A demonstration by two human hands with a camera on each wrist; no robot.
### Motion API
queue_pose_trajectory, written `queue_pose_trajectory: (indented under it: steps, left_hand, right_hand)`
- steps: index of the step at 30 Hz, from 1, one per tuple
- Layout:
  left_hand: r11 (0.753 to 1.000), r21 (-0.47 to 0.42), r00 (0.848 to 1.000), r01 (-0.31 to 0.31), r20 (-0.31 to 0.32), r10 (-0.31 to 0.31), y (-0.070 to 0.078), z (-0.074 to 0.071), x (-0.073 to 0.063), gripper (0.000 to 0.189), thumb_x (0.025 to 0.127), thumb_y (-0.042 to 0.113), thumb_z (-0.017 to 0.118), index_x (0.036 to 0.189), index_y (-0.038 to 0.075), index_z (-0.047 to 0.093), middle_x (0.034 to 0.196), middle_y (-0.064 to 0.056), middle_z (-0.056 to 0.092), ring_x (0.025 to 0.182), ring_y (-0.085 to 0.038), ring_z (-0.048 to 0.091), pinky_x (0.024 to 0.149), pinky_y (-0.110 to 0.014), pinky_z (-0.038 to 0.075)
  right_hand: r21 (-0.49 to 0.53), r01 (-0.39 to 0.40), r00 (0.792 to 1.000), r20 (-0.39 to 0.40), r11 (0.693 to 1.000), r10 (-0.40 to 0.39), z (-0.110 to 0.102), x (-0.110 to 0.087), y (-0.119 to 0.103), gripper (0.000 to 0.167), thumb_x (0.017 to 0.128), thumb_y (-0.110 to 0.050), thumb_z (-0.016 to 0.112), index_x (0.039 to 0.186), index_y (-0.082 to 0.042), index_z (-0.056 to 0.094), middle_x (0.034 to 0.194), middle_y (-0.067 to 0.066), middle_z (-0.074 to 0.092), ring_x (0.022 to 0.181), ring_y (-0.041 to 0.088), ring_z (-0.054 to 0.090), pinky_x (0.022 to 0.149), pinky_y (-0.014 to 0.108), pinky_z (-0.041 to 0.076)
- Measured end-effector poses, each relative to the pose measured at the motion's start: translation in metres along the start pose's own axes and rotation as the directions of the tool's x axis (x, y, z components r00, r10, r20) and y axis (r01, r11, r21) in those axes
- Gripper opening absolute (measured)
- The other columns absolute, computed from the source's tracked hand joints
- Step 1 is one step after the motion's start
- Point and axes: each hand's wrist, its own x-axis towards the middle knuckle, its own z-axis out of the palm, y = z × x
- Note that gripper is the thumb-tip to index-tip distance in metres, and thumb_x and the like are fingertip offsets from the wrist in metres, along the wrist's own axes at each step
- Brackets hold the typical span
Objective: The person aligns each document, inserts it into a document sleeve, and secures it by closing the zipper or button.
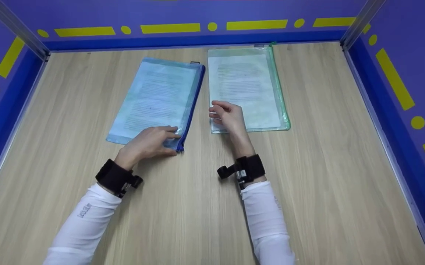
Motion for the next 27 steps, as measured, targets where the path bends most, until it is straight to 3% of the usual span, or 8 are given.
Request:
queue_pose_trajectory:
  steps: [4, 8, 16, 21, 27]
  left_hand:
    - [0.998, -0.065, 0.999, -0.019, -0.037, 0.016, -0.001, -0.001, -0.002, 0.035, 0.090, 0.032, 0.072, 0.121, 0.016, 0.073, 0.124, -0.004, 0.072, 0.104, -0.023, 0.069, 0.093, -0.040, 0.055]
    - [0.992, -0.118, 0.995, -0.035, -0.102, 0.023, -0.002, -0.003, -0.004, 0.024, 0.094, 0.026, 0.068, 0.114, 0.016, 0.076, 0.106, -0.002, 0.078, 0.080, -0.017, 0.064, 0.080, -0.037, 0.055]
    - [0.989, -0.144, 0.965, -0.033, -0.261, -0.006, -0.002, -0.013, -0.009, 0.021, 0.096, 0.021, 0.065, 0.111, 0.014, 0.077, 0.098, -0.004, 0.078, 0.075, -0.014, 0.065, 0.075, -0.034, 0.056]
    - [0.986, -0.165, 0.933, -0.034, -0.358, -0.028, -0.002, -0.020, -0.011, 0.021, 0.097, 0.018, 0.064, 0.113, 0.011, 0.076, 0.104, -0.007, 0.078, 0.088, -0.021, 0.075, 0.079, -0.035, 0.059]
    - [0.973, -0.229, 0.888, -0.035, -0.454, -0.075, -0.002, -0.023, -0.012, 0.020, 0.096, 0.017, 0.065, 0.110, 0.008, 0.076, 0.101, -0.008, 0.078, 0.087, -0.022, 0.075, 0.076, -0.035, 0.059]
  right_hand:
    - [0.003, 0.011, 1.000, 0.007, 1.000, -0.011, 0.001, 0.000, 0.002, 0.043, 0.101, -0.025, 0.058, 0.137, -0.002, 0.057, 0.104, 0.000, 0.072, 0.093, 0.008, 0.072, 0.085, 0.026, 0.060]
    - [-0.015, 0.024, 1.000, 0.015, 1.000, -0.023, 0.003, 0.000, 0.003, 0.044, 0.100, -0.028, 0.058, 0.137, -0.003, 0.057, 0.109, 0.003, 0.073, 0.096, 0.009, 0.072, 0.084, 0.026, 0.060]
    - [-0.032, 0.039, 0.998, 0.054, 0.999, -0.038, 0.010, -0.001, 0.002, 0.051, 0.097, -0.039, 0.061, 0.132, -0.002, 0.060, 0.122, 0.014, 0.070, 0.104, 0.016, 0.071, 0.095, 0.036, 0.058]
    - [-0.032, 0.085, 0.991, 0.111, 0.996, -0.081, 0.015, -0.004, -0.001, 0.057, 0.096, -0.042, 0.062, 0.132, 0.002, 0.059, 0.127, 0.020, 0.067, 0.106, 0.018, 0.071, 0.096, 0.038, 0.057]
    - [-0.045, 0.169, 0.968, 0.197, 0.985, -0.157, 0.022, -0.010, 0.001, 0.055, 0.096, -0.038, 0.064, 0.131, 0.004, 0.060, 0.128, 0.020, 0.067, 0.107, 0.016, 0.070, 0.096, 0.034, 0.057]
